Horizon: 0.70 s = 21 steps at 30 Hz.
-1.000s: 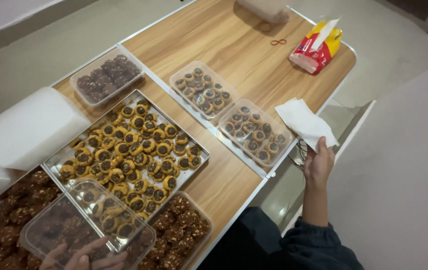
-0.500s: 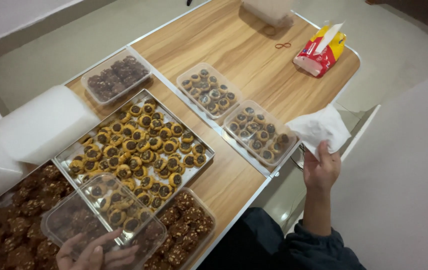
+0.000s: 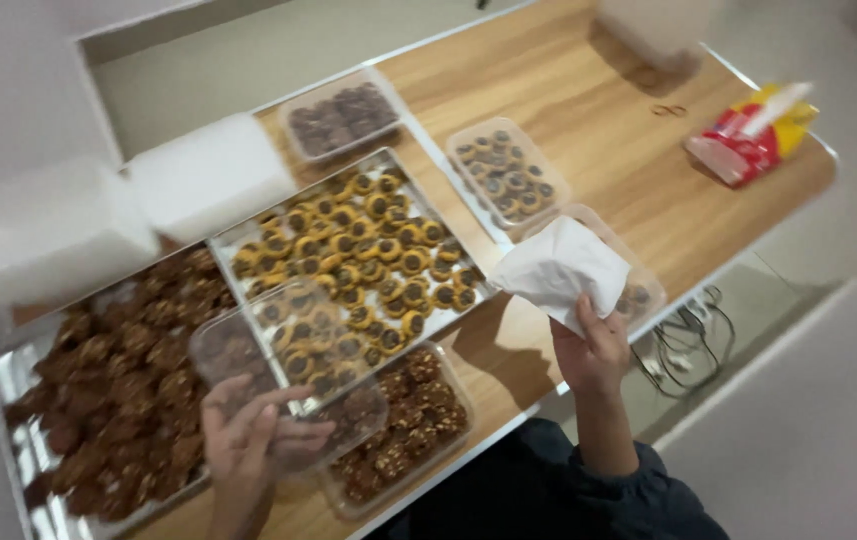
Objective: Cleaning clear plastic food containers using a white cloth or tissue
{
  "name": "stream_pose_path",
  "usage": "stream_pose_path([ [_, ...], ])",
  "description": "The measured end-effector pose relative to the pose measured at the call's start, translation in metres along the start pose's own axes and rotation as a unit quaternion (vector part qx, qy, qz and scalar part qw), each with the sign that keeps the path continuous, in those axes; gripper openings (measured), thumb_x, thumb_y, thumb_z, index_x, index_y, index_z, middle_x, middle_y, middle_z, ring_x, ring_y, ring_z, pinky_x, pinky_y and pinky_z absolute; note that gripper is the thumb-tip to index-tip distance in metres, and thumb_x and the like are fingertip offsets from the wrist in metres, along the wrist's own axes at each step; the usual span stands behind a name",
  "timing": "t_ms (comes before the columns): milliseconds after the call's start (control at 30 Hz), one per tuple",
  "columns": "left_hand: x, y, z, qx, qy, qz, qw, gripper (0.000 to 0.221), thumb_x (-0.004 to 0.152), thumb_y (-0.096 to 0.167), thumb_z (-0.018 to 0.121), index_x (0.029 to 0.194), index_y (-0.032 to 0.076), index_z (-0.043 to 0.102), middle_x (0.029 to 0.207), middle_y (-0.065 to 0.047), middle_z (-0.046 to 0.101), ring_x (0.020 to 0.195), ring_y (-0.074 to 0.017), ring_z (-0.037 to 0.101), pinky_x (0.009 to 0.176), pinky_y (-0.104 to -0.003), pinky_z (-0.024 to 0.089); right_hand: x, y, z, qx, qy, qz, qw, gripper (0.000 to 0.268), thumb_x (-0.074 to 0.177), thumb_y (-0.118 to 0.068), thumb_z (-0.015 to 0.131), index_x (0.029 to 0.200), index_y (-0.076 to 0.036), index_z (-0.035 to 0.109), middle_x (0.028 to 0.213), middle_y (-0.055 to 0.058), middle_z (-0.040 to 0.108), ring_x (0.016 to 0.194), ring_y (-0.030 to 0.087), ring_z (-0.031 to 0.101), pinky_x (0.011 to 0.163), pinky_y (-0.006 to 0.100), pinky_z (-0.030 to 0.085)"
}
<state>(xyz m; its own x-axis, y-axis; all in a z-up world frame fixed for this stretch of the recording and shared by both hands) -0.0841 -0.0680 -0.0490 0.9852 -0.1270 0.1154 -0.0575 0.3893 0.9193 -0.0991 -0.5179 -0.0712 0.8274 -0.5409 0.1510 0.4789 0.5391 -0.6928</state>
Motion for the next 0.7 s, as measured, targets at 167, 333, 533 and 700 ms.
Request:
stream_pose_path([
  [167,-0.001,0.008,0.006,0.072,0.046,-0.063,0.994,0.040,0.100,0.016,0.052,0.133,0.002,0.036,0.113,-0.026,0.075,0.057,-0.0411,0.081,0.048,-0.041,0.071,-0.004,0.032,0.028,-0.019,0.004,0.050,0.999,0.047,0.100,-0.006,0.054,0.146,0.006,0.051,0.144,0.018,0.059,0.138,0.031,0.054,0.118,0.051,0.044],
  [333,-0.002,0.004,0.006,0.034,-0.007,-0.051,0.998,0.036,0.102,0.016,0.051,0.130,0.008,0.030,0.114,-0.028,0.076,0.066,-0.0394,0.082,0.055,-0.040,0.071,-0.012,0.046,0.055,-0.020,-0.028,0.081,0.996,0.055,0.098,-0.003,0.056,0.152,0.004,0.045,0.143,0.018,0.057,0.134,0.032,0.055,0.113,0.048,0.048],
  [533,-0.002,-0.019,0.001,-0.060,-0.065,0.005,0.996,0.042,0.104,0.012,0.045,0.135,0.005,0.018,0.117,-0.041,0.067,0.071,-0.0528,0.076,0.060,-0.056,0.067,-0.007,0.068,0.071,-0.045,-0.147,0.027,0.988,0.051,0.097,-0.002,0.046,0.148,0.000,0.048,0.141,0.025,0.058,0.137,0.045,0.053,0.122,0.070,0.035],
  [700,-0.003,-0.009,0.008,-0.072,-0.079,0.016,0.994,0.036,0.105,0.009,0.045,0.131,0.003,0.021,0.122,-0.040,0.066,0.073,-0.0544,0.074,0.061,-0.057,0.067,-0.019,0.080,0.090,-0.047,-0.197,0.003,0.979,0.044,0.095,0.006,0.048,0.139,0.008,0.054,0.131,0.025,0.063,0.132,0.041,0.057,0.122,0.069,0.037],
])
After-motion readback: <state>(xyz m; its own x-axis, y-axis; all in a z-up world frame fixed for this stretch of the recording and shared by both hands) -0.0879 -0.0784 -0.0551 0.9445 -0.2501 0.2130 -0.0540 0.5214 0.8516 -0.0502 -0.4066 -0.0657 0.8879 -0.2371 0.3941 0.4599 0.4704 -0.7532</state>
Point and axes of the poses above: each hand's wrist, its own x-axis towards the middle knuckle, its own z-axis out of the palm, y = z × x, the point moved 9 cm from there along x, towards the middle knuckle
